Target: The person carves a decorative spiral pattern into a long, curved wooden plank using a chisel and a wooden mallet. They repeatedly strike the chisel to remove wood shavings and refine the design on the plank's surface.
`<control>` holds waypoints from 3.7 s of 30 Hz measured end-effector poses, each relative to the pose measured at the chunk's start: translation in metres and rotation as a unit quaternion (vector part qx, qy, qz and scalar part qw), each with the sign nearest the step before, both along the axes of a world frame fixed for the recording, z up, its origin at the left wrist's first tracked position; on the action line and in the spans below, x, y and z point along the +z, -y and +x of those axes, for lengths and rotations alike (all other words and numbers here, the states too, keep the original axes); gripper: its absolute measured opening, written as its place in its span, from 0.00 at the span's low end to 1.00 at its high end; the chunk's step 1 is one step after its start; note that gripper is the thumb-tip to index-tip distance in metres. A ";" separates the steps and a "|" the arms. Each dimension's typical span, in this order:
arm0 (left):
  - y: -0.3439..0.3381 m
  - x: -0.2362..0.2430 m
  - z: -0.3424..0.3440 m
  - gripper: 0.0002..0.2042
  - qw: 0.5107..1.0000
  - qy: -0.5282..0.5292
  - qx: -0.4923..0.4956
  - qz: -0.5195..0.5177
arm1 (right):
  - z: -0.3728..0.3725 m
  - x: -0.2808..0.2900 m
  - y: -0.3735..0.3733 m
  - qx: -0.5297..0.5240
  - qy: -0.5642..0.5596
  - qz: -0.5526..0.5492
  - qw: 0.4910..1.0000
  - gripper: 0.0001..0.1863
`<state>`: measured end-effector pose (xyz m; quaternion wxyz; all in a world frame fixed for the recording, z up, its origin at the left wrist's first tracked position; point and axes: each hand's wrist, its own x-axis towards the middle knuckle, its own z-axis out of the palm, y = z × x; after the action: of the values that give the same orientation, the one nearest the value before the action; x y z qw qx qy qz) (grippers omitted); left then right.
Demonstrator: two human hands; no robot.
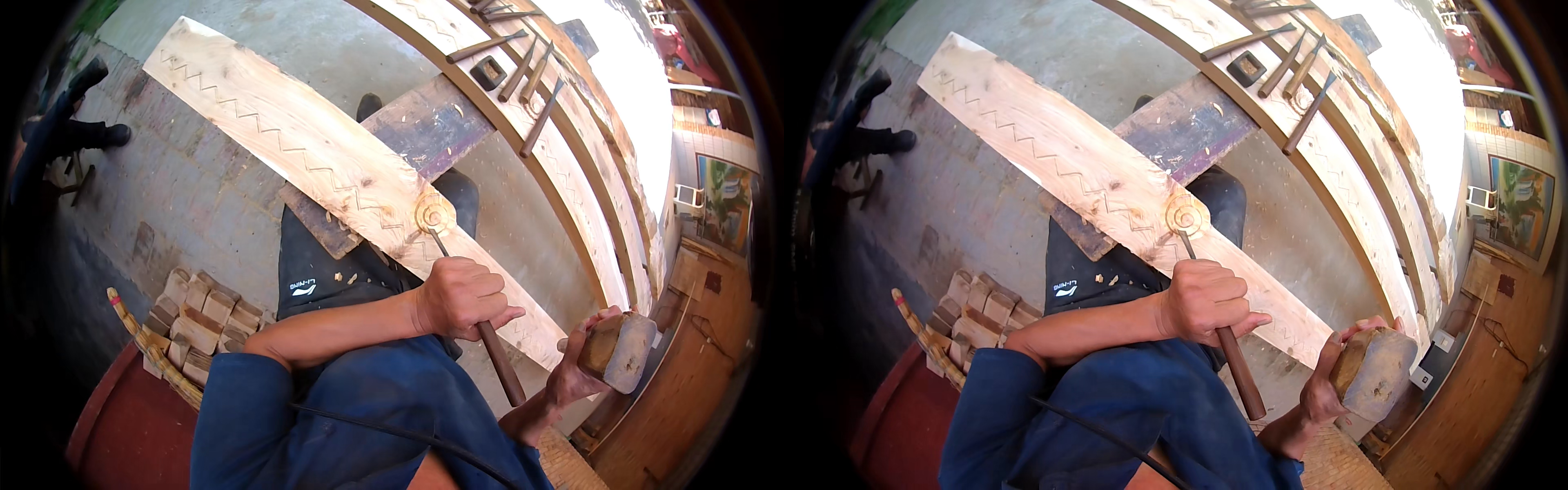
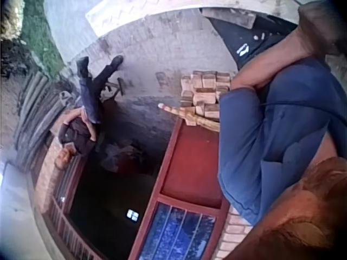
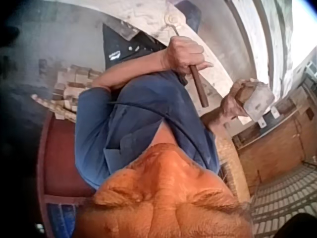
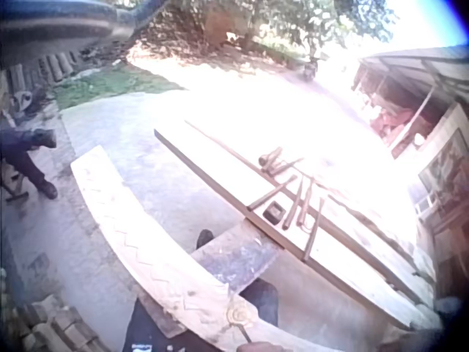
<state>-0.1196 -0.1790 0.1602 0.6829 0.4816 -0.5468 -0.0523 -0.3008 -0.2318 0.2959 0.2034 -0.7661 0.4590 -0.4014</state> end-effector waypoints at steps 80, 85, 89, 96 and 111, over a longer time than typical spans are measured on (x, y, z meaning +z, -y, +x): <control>0.027 0.001 -0.008 0.28 1.000 0.003 0.002 0.024 | -0.010 -0.033 0.011 -0.103 0.004 0.159 0.982 0.25; 0.028 -0.003 -0.006 0.27 1.000 0.002 0.000 0.029 | -0.011 -0.037 0.013 -0.090 0.031 0.154 0.983 0.26; 0.030 -0.001 -0.005 0.27 1.000 -0.005 0.001 0.028 | -0.011 -0.040 0.015 -0.071 0.036 0.140 0.987 0.26; 0.031 -0.003 -0.006 0.26 0.999 -0.013 -0.003 0.035 | -0.009 -0.038 0.015 -0.084 0.019 0.148 0.985 0.21; 0.042 0.006 0.012 0.25 0.990 -0.125 0.039 0.057 | -0.002 0.035 0.044 -0.016 0.033 -0.134 0.990 0.44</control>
<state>-0.1072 -0.2206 0.1665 0.7190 0.5302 -0.4340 -0.1166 -0.3028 -0.2758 0.3308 0.1075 -0.7655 0.4059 -0.4876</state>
